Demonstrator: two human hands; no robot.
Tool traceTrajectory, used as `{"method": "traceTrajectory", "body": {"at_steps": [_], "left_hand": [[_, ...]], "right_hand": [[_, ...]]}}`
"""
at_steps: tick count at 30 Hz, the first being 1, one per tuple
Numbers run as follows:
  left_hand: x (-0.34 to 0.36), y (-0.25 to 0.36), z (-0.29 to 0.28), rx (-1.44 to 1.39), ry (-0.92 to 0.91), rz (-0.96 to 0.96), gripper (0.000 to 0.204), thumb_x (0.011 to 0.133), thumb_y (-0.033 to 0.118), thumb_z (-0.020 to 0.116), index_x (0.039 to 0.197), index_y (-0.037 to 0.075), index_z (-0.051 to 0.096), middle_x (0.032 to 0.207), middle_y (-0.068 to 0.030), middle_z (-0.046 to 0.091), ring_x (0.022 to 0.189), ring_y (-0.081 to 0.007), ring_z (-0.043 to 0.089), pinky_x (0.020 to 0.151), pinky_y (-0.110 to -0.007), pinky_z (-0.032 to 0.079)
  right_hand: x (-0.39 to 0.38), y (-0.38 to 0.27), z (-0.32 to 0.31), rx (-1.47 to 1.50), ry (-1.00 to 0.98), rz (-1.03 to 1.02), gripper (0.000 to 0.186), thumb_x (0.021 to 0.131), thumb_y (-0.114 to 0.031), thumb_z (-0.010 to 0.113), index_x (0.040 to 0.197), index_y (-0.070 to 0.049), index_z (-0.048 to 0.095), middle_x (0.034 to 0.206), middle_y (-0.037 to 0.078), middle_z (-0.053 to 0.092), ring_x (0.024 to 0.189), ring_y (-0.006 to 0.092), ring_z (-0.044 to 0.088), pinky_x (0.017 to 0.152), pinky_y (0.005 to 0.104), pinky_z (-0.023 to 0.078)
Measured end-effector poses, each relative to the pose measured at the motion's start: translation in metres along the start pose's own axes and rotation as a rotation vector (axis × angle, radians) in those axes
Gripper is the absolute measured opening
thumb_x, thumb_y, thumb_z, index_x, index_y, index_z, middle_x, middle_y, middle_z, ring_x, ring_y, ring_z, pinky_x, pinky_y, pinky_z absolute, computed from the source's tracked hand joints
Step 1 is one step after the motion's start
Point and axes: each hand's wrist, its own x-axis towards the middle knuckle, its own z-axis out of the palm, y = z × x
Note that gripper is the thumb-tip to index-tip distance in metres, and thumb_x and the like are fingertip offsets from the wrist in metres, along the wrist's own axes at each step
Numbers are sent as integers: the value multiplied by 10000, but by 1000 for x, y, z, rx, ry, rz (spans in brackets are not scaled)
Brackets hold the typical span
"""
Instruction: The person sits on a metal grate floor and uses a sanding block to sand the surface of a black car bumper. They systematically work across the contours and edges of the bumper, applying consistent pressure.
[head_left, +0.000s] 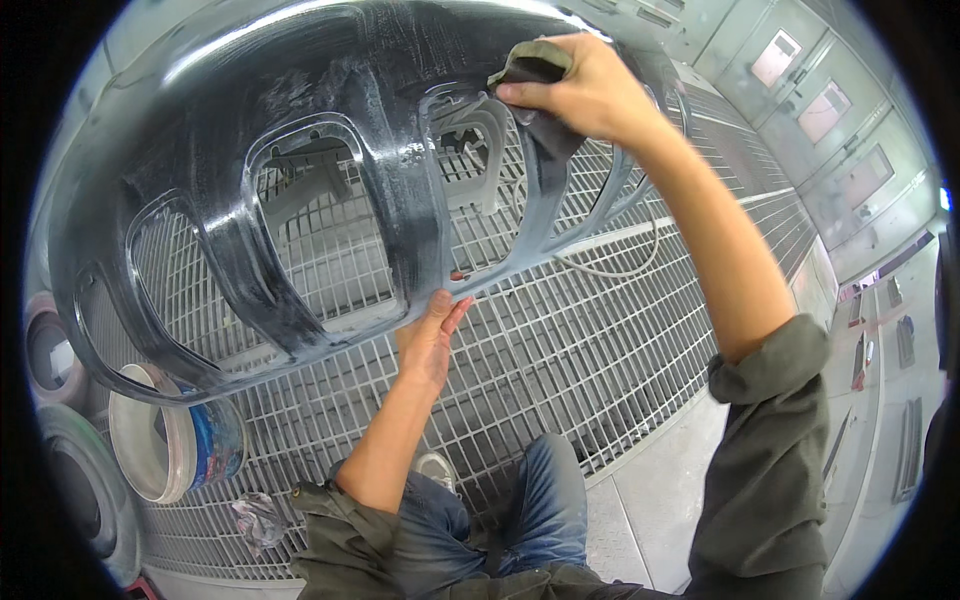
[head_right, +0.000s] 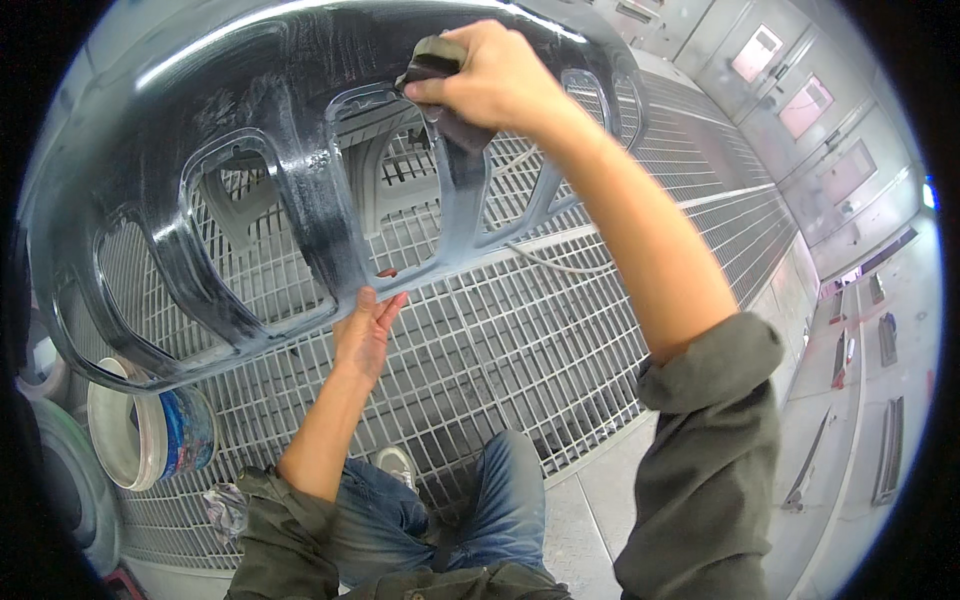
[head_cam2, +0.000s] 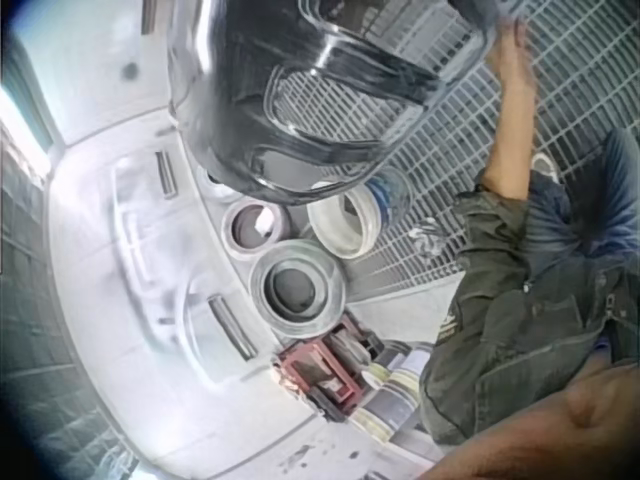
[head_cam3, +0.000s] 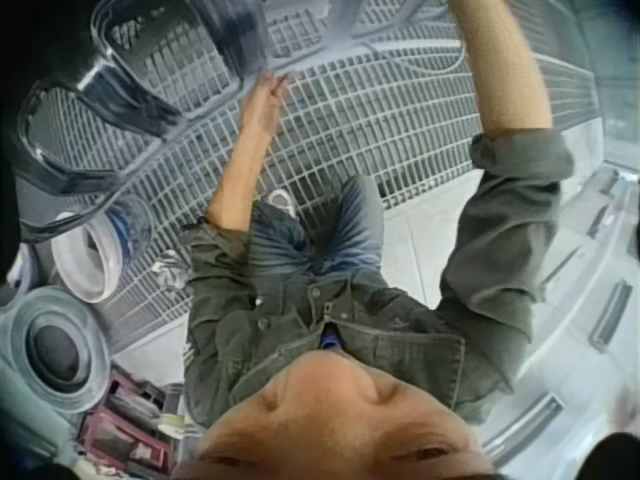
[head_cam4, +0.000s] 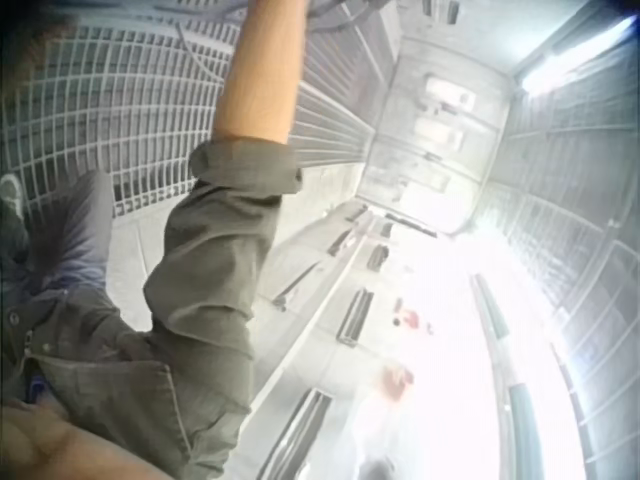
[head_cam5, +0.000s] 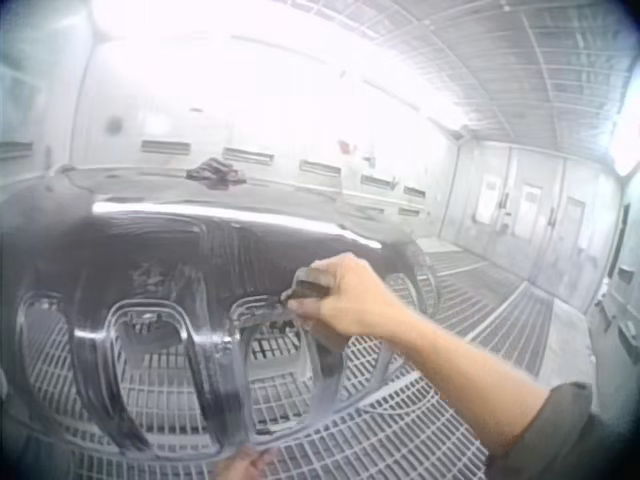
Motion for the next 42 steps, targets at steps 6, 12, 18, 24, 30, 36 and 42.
{"method": "traceTrajectory", "body": {"at_steps": [6,12,18,24,30,36,42], "left_hand": [[-6,-2,-3,-5,25,7,647,855,367,816,1327,35,523,1293,-170,643,1200,-288,646,1069,-423,548],[-2,-2,1,-20,35,27,602,874,357,797,1311,32,539,1295,-176,646,1199,-292,648,1072,-436,544],[-6,-1,-3,-3,31,29,618,876,384,782,1316,33,530,1293,-179,651,1197,-295,649,1081,-451,535],[1,-3,-1,10,17,39,637,863,396,788,1318,30,533,1302,-168,650,1207,-299,642,1100,-454,520],[2,-2,-4,9,16,51,637,881,409,762,1332,25,529,1304,-166,648,1211,-298,639,1101,-453,519],[-4,-2,3,6,-9,50,641,893,416,745,1346,28,511,1323,-168,636,1223,-293,632,1106,-448,516],[1,-4,-6,23,10,41,639,897,410,742,1356,37,501,1338,-171,625,1225,-294,631,1104,-446,517]], "right_hand": [[-67,15,53,187,398,25,304,781,-271,821,872,2,723,763,162,711,722,296,700,693,394,515],[-69,12,59,128,533,-7,326,766,-293,835,801,-3,691,722,161,675,686,349,652,662,411,497],[-54,-3,63,-80,666,-29,305,801,-253,830,808,2,662,703,142,661,623,277,613,640,384,488],[-152,34,147,138,756,-2,214,783,-48,845,865,-12,650,766,97,641,664,189,614,631,329,478],[-169,41,154,495,636,204,188,841,-75,827,926,-18,669,829,50,689,746,123,620,694,293,499],[-119,17,133,235,972,-64,263,788,-56,838,944,-9,632,848,127,606,749,319,597,672,384,476],[-139,22,170,300,966,78,239,815,-27,808,950,-4,612,851,132,587,759,325,597,691,384,483]]}}
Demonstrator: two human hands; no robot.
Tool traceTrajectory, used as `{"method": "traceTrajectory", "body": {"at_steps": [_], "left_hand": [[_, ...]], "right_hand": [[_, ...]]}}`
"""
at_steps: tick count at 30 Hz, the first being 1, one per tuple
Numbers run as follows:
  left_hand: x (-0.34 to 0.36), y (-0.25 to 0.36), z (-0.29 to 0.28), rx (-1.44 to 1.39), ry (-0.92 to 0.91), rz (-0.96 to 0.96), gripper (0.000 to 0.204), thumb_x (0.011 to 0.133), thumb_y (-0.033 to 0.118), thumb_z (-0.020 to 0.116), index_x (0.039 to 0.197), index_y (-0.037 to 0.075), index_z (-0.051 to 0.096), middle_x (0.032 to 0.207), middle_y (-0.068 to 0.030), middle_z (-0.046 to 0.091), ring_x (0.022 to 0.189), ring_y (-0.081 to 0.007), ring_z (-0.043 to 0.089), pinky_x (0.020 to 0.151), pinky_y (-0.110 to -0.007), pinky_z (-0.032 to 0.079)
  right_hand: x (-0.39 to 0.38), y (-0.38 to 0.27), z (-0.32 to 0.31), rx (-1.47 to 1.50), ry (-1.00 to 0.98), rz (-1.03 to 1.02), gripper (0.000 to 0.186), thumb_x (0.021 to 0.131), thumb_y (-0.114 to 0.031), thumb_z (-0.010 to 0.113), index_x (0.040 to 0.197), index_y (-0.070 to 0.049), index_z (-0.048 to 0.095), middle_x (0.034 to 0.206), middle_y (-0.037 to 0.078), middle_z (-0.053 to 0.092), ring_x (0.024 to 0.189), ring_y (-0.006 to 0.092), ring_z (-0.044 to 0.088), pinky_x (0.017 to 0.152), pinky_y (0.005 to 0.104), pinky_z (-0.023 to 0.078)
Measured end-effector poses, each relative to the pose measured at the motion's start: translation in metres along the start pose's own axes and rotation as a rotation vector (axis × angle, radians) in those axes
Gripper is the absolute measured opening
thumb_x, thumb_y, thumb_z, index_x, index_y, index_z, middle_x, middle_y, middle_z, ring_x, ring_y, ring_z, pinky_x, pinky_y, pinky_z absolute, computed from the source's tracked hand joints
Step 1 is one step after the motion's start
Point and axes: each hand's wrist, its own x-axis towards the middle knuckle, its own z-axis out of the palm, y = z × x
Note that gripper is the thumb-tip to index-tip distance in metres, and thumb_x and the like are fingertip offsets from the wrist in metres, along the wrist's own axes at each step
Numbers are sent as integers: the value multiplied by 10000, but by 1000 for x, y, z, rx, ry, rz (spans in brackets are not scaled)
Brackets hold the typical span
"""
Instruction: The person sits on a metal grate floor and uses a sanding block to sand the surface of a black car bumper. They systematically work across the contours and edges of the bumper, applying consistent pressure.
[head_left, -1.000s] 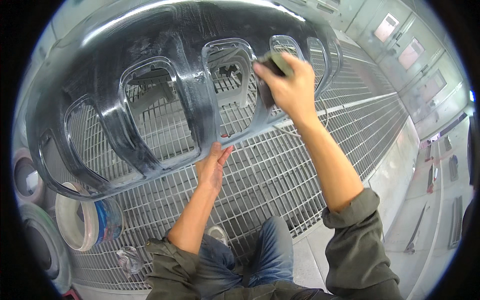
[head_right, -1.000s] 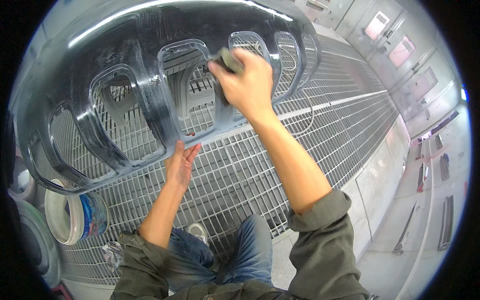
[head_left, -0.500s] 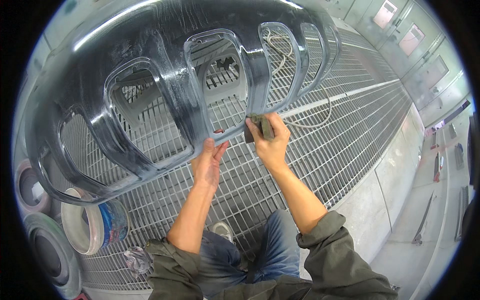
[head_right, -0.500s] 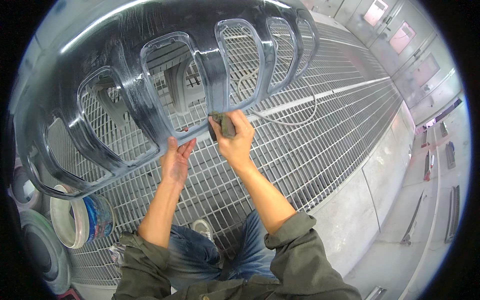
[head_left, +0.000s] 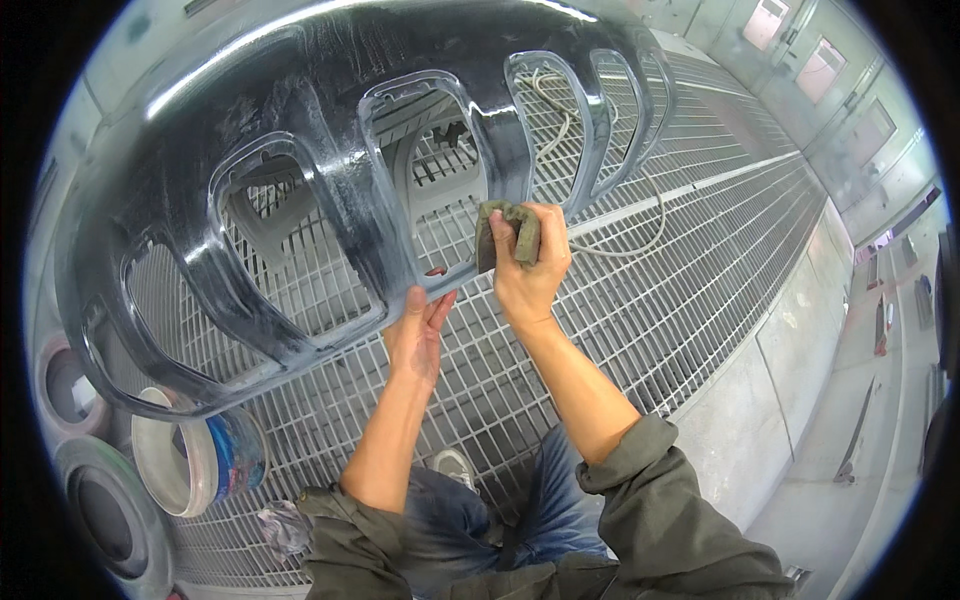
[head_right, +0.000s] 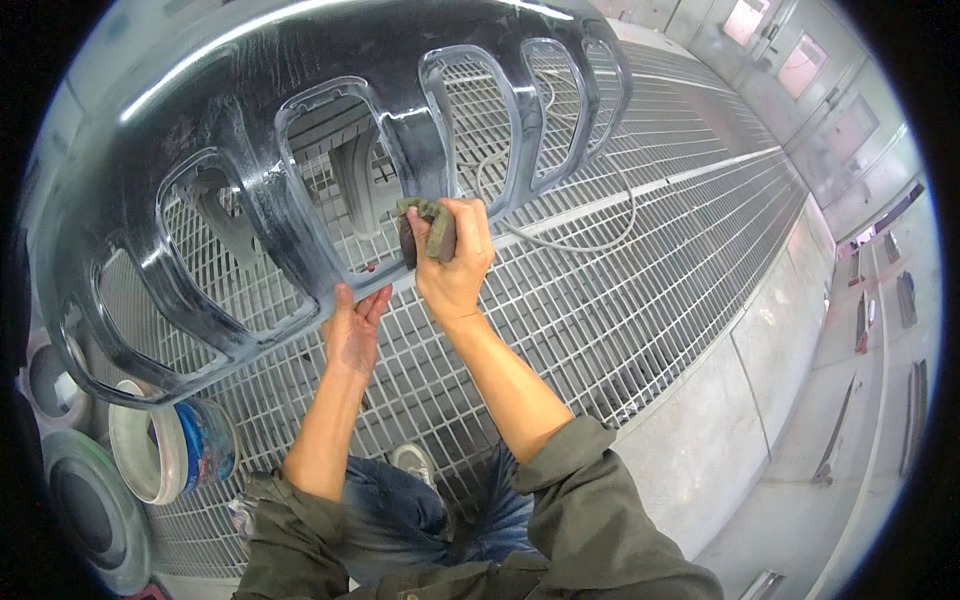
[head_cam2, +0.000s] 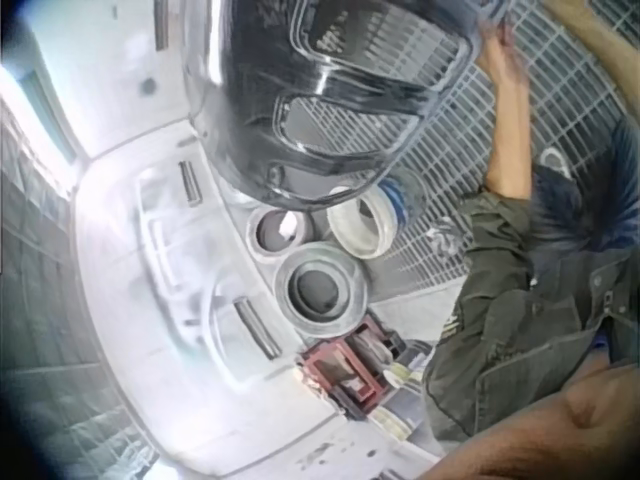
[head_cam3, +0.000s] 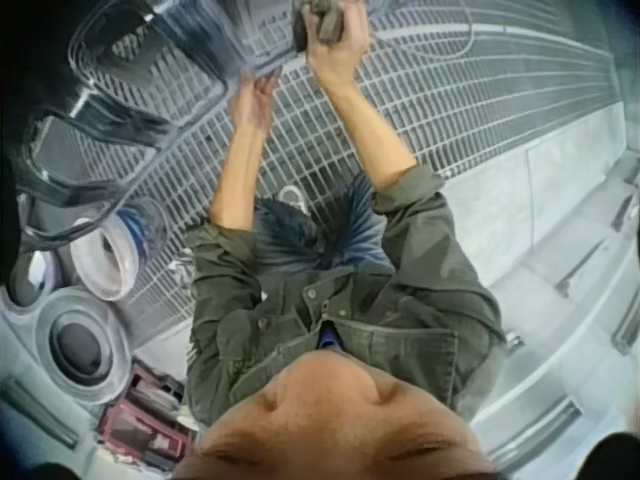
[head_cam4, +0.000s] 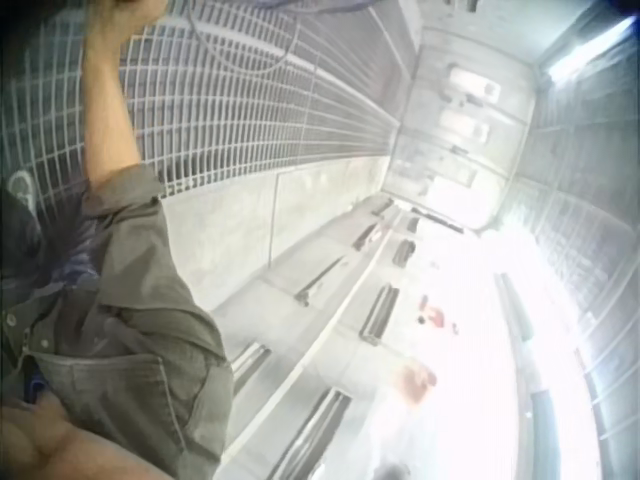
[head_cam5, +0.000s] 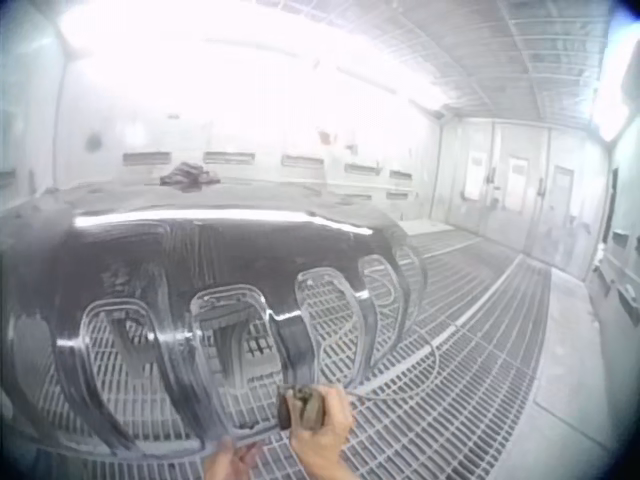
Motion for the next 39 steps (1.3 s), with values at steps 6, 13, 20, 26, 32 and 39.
{"method": "traceTrajectory", "body": {"at_steps": [6,13,20,26,32,39], "left_hand": [[-2,-1,7,-20,-5,17,604,903,395,746,1338,48,513,1336,-170,625,1187,-293,655,1078,-439,539],[0,2,6,-73,10,6,614,866,336,813,1330,43,536,1265,-165,660,1159,-279,665,1043,-421,563],[-1,0,-1,0,28,19,555,903,355,771,1300,30,561,1286,-168,663,1170,-295,664,1064,-443,545],[1,-1,5,-25,38,20,592,897,353,779,1327,31,530,1296,-175,654,1173,-297,663,1060,-444,548],[0,1,8,-56,53,0,654,843,329,846,1338,48,525,1244,-157,671,1131,-261,673,1002,-400,586],[0,-2,9,-92,39,-29,589,894,261,800,1357,43,507,1264,-163,657,1138,-263,672,1010,-398,582]], "right_hand": [[65,-35,15,-32,54,-131,217,823,-97,827,896,-7,643,824,109,629,744,279,618,702,362,484],[118,-56,28,-253,-137,-226,304,812,-247,833,895,-14,656,836,134,658,754,365,643,672,406,491],[18,-15,-6,-87,-45,-62,190,830,-25,794,857,-6,607,773,113,595,681,245,590,656,350,469],[-25,7,-39,12,-230,368,254,822,-106,846,929,-2,640,784,74,653,703,160,605,658,309,484],[33,-26,-54,278,-209,411,329,824,-129,865,1023,0,636,912,45,697,803,88,637,732,250,530],[-2,2,-9,39,-6,63,214,837,-51,823,871,11,621,812,53,578,746,136,540,681,286,444]]}}
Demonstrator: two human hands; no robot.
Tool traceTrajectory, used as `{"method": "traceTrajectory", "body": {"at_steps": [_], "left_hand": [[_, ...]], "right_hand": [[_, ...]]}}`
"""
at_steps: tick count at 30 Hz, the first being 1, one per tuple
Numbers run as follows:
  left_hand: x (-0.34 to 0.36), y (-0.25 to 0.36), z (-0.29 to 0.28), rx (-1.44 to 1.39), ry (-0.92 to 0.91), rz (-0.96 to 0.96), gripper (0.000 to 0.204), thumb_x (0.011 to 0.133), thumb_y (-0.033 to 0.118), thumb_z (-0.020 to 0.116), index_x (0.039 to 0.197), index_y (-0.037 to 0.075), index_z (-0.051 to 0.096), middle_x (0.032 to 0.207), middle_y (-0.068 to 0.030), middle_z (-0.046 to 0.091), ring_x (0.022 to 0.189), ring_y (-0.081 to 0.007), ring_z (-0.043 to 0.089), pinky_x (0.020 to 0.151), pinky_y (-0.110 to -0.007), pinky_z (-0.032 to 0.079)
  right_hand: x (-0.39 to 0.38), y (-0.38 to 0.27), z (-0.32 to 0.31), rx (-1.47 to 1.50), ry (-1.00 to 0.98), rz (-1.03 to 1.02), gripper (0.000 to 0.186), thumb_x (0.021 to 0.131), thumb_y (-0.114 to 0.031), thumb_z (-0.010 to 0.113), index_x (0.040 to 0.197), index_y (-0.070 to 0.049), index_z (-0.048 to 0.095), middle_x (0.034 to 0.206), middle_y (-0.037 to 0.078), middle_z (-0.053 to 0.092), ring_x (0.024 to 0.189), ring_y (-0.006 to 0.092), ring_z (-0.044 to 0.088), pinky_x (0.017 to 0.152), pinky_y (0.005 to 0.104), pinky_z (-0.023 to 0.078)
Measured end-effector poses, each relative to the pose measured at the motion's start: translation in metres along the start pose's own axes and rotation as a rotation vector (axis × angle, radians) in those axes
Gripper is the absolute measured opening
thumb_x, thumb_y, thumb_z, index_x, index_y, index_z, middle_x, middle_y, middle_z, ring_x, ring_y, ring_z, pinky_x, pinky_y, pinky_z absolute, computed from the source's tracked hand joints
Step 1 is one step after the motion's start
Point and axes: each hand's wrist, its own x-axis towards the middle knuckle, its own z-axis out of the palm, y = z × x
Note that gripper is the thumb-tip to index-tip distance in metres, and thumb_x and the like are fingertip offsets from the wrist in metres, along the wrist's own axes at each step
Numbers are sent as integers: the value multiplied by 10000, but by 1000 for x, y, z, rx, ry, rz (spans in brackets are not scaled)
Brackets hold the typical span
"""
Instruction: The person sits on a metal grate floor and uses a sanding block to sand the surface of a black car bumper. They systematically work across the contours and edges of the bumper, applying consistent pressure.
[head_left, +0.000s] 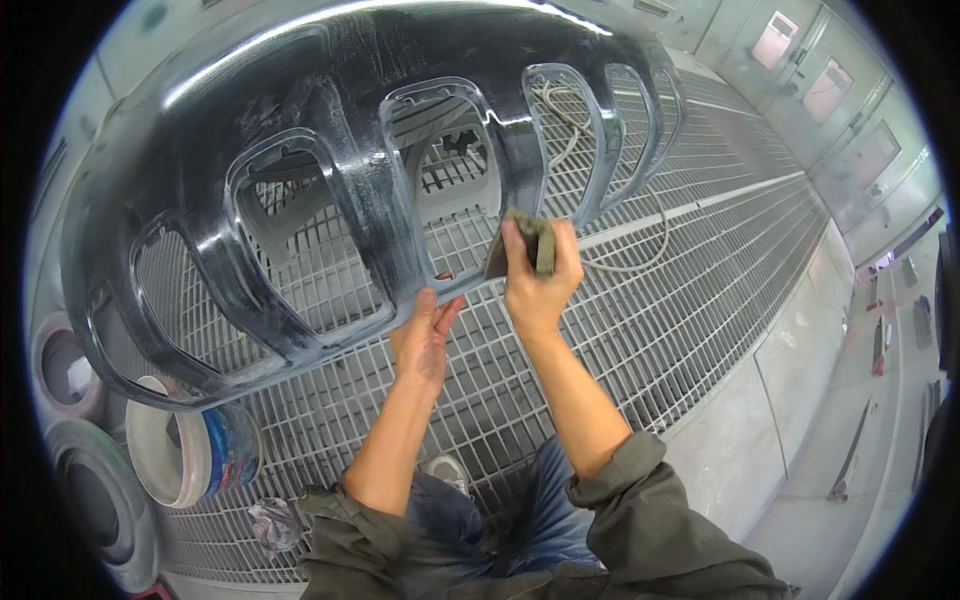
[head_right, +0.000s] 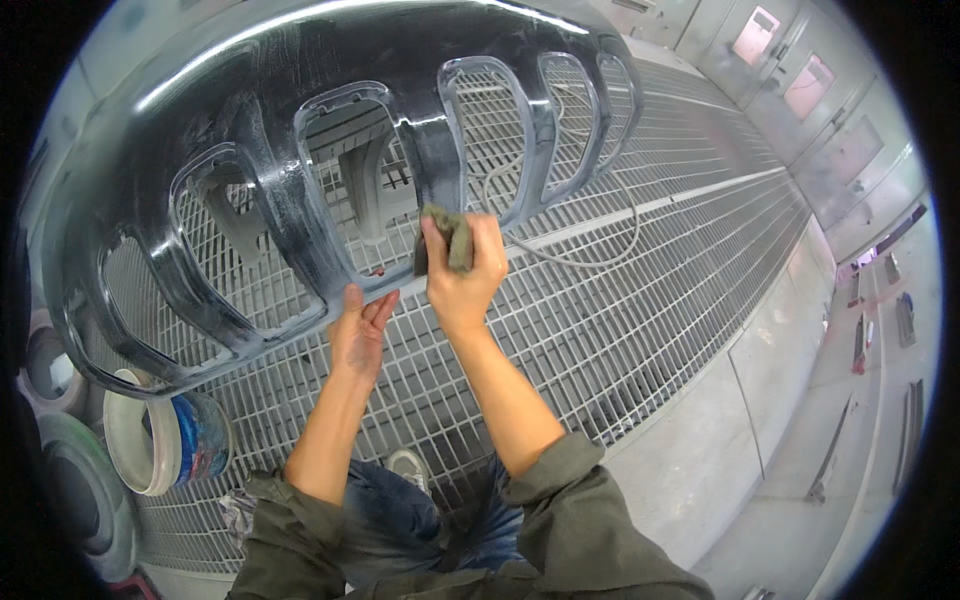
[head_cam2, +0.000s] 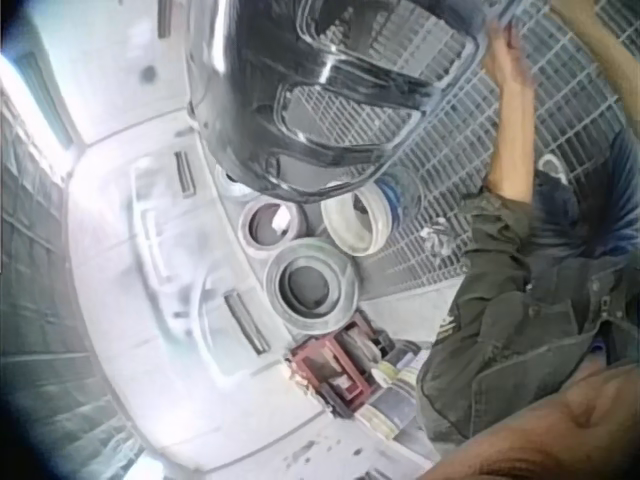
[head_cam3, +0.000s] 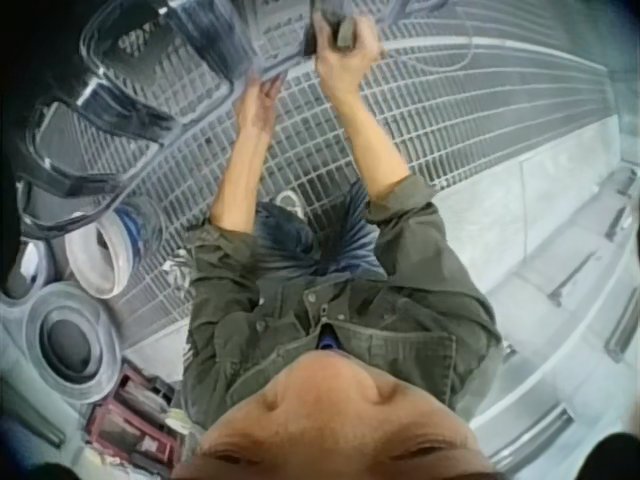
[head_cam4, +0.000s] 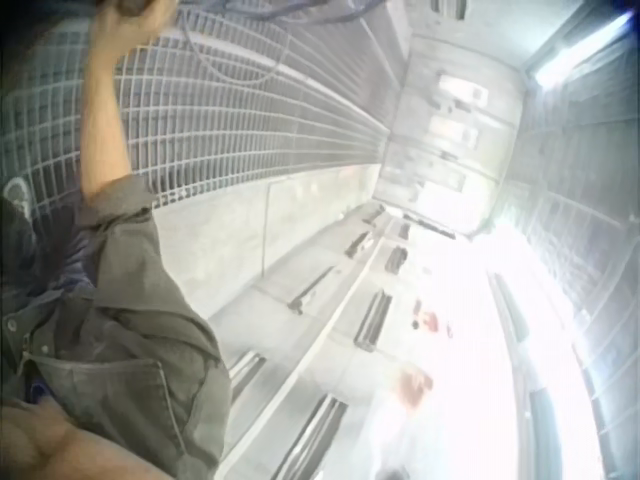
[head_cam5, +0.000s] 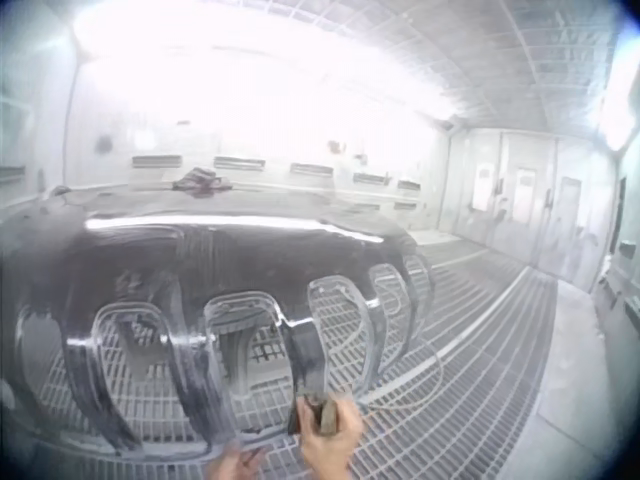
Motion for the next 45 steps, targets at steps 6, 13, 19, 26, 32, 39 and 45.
{"method": "traceTrajectory", "body": {"at_steps": [6,13,19,26,32,39,45], "left_hand": [[-1,3,-3,25,19,46,568,898,273,796,1336,43,517,1268,-161,656,1141,-261,671,1011,-404,579],[-4,3,2,31,-2,39,641,868,342,818,1336,33,507,1267,-184,649,1149,-285,670,1020,-409,580],[-1,6,-2,49,-5,68,671,865,366,816,1346,26,493,1279,-201,639,1167,-293,663,1037,-415,575],[6,2,1,53,-37,38,687,878,376,796,1370,27,468,1282,-197,639,1186,-295,654,1051,-413,563],[-2,15,-8,4,-123,22,801,860,535,735,1427,56,433,1400,-152,575,1331,-280,544,1163,-436,442],[-13,32,-14,-70,13,55,970,833,704,632,1513,63,372,1501,-90,504,1393,-246,476,1217,-397,359],[-15,35,-4,-72,33,19,916,857,690,621,1487,52,434,1474,-74,538,1381,-235,498,1221,-384,368]], "right_hand": [[-15,9,-2,18,-29,14,193,843,-31,806,855,5,617,796,49,574,728,135,529,676,289,438],[-7,3,-3,-35,-16,-108,220,812,-24,823,826,-4,605,782,86,573,692,198,526,662,310,435],[20,-7,1,12,-17,-68,251,810,-54,845,820,2,601,754,44,550,676,138,504,625,294,424],[-39,32,-11,39,-56,161,221,813,-74,849,851,3,645,748,50,611,696,132,554,653,295,456],[-37,6,-12,407,-36,652,238,864,-168,845,906,21,706,809,14,689,736,77,580,692,254,483],[-60,-5,21,434,217,722,253,894,-204,821,934,23,718,811,8,687,728,77,579,687,258,489],[-69,-6,12,428,11,696,211,889,-191,820,918,-2,731,817,-3,687,730,83,574,691,260,481]]}}
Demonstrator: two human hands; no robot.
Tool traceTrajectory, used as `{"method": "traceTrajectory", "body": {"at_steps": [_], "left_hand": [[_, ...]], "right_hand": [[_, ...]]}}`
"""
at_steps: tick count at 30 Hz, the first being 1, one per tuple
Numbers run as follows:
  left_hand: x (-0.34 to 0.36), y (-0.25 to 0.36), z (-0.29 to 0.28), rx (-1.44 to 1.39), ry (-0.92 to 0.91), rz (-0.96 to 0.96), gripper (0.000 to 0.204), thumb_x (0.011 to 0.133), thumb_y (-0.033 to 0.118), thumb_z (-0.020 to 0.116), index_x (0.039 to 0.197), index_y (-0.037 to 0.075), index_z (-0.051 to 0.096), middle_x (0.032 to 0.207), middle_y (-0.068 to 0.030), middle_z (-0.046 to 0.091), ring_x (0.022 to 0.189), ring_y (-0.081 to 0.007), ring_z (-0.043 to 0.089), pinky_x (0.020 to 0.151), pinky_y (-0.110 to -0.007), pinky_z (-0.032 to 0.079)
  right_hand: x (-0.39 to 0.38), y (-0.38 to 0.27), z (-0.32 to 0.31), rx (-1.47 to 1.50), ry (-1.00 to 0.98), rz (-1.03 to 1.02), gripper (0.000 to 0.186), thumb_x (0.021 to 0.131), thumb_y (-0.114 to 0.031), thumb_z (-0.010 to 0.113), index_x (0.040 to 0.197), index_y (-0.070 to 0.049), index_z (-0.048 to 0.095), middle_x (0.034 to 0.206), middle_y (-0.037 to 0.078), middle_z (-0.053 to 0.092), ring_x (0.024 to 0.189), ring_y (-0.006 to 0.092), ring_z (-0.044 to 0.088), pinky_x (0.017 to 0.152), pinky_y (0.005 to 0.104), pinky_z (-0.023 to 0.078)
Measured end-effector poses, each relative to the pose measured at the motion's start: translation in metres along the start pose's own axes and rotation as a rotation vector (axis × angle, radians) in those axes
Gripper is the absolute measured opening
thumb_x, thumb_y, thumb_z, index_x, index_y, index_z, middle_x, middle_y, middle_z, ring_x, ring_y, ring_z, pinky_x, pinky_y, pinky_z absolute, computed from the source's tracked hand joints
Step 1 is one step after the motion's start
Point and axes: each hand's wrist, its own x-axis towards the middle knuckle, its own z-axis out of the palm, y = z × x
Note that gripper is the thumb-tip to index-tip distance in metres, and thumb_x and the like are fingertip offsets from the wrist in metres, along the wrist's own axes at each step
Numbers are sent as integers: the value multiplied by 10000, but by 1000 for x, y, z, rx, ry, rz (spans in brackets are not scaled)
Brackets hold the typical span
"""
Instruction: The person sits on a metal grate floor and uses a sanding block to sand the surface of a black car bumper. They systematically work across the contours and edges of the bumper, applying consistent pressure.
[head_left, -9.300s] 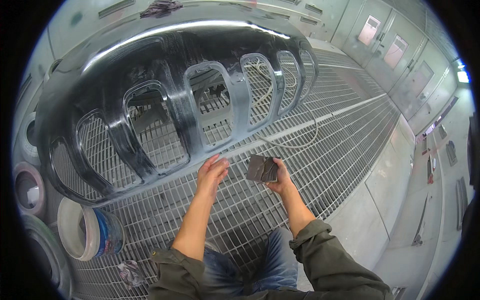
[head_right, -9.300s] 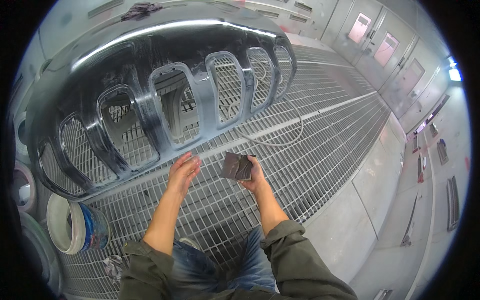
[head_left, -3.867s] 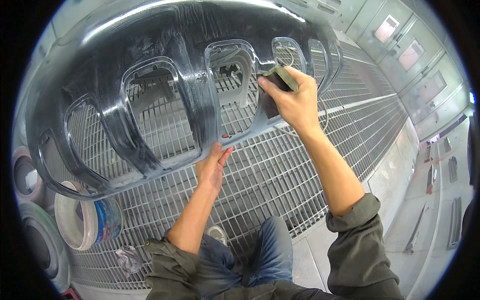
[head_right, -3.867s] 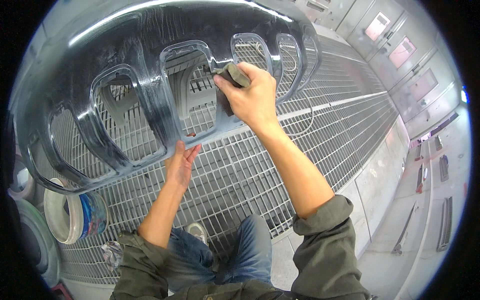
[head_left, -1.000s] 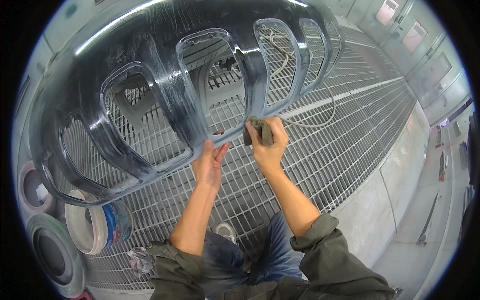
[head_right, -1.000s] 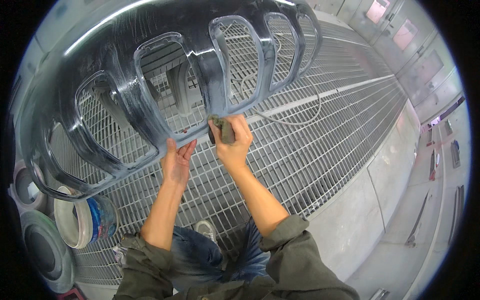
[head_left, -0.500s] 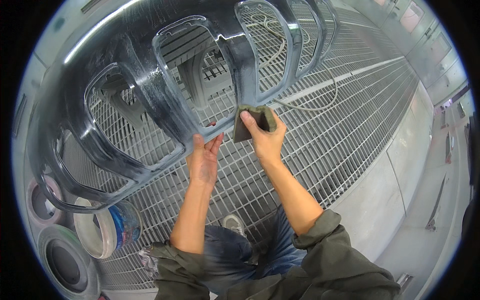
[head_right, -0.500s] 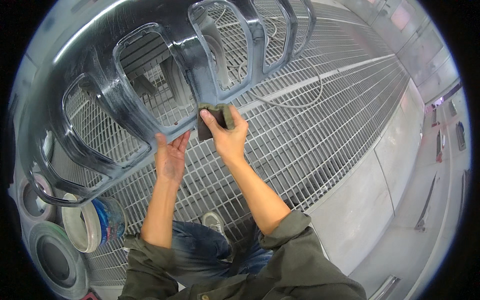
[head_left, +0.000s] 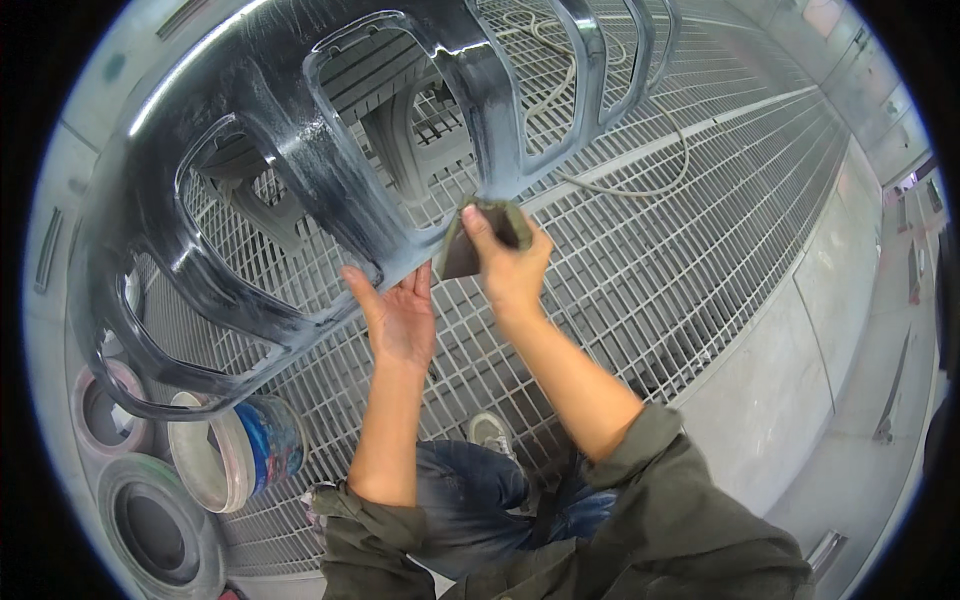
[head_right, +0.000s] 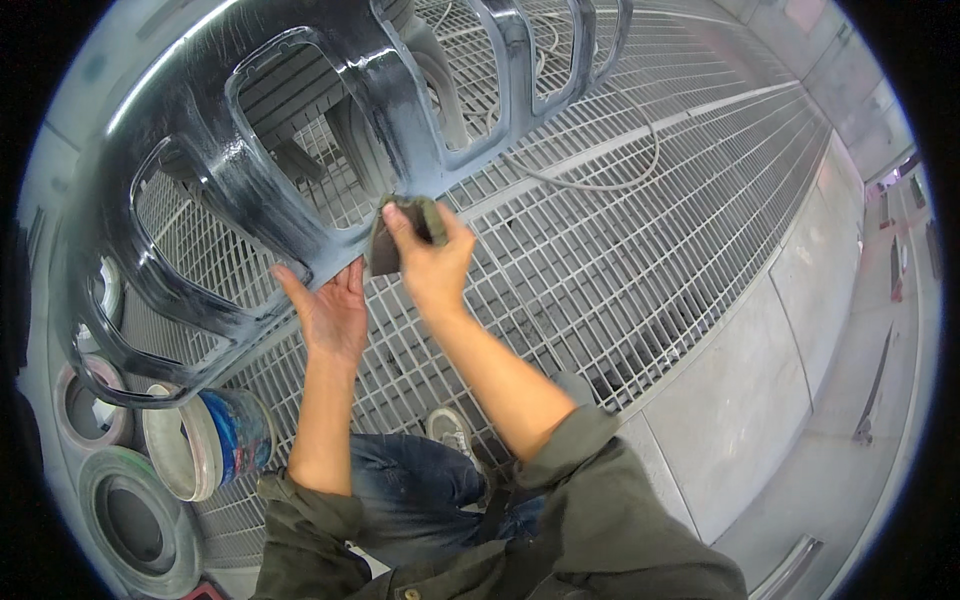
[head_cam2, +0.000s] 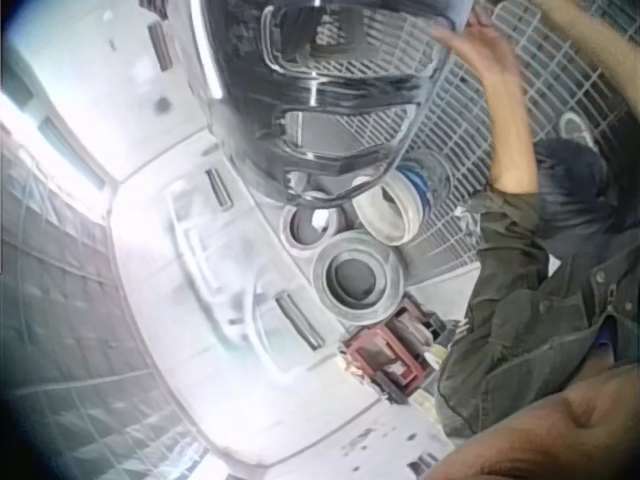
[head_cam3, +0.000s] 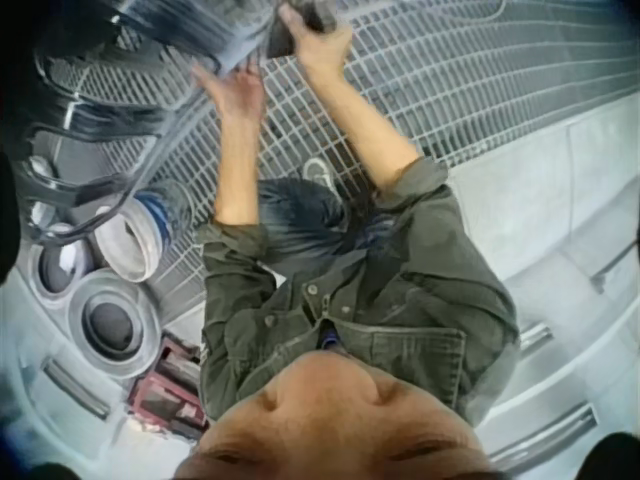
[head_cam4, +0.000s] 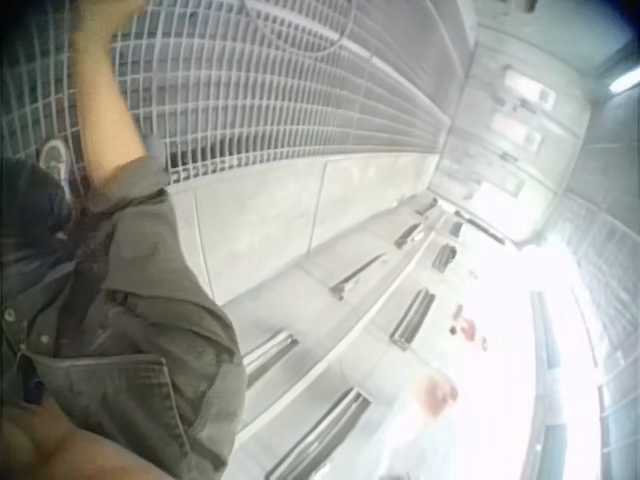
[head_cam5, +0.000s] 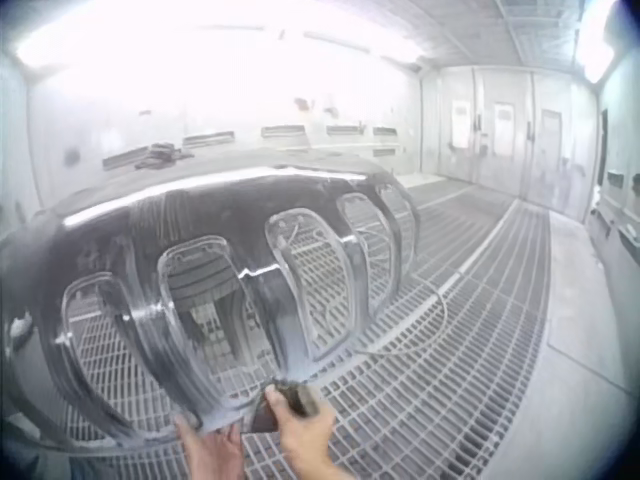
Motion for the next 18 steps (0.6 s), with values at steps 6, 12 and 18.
{"method": "traceTrajectory", "body": {"at_steps": [6,12,18], "left_hand": [[3,-2,2,-7,43,19,911,856,686,617,1482,46,447,1481,-77,535,1378,-243,505,1214,-378,386],[2,1,5,54,36,57,954,859,719,579,1487,20,411,1486,-100,523,1366,-241,514,1225,-382,368],[-1,5,-6,50,-76,-156,936,871,730,550,1464,16,437,1464,-106,542,1341,-242,537,1217,-380,375]], "right_hand": [[12,2,3,138,225,38,243,893,-214,817,912,11,728,833,18,703,759,91,593,719,270,493],[13,-11,-1,128,143,132,216,892,-170,815,913,23,720,810,17,704,732,87,589,691,273,489],[-30,2,19,92,17,148,250,894,-200,807,962,30,737,857,32,721,774,100,612,723,278,507]]}}
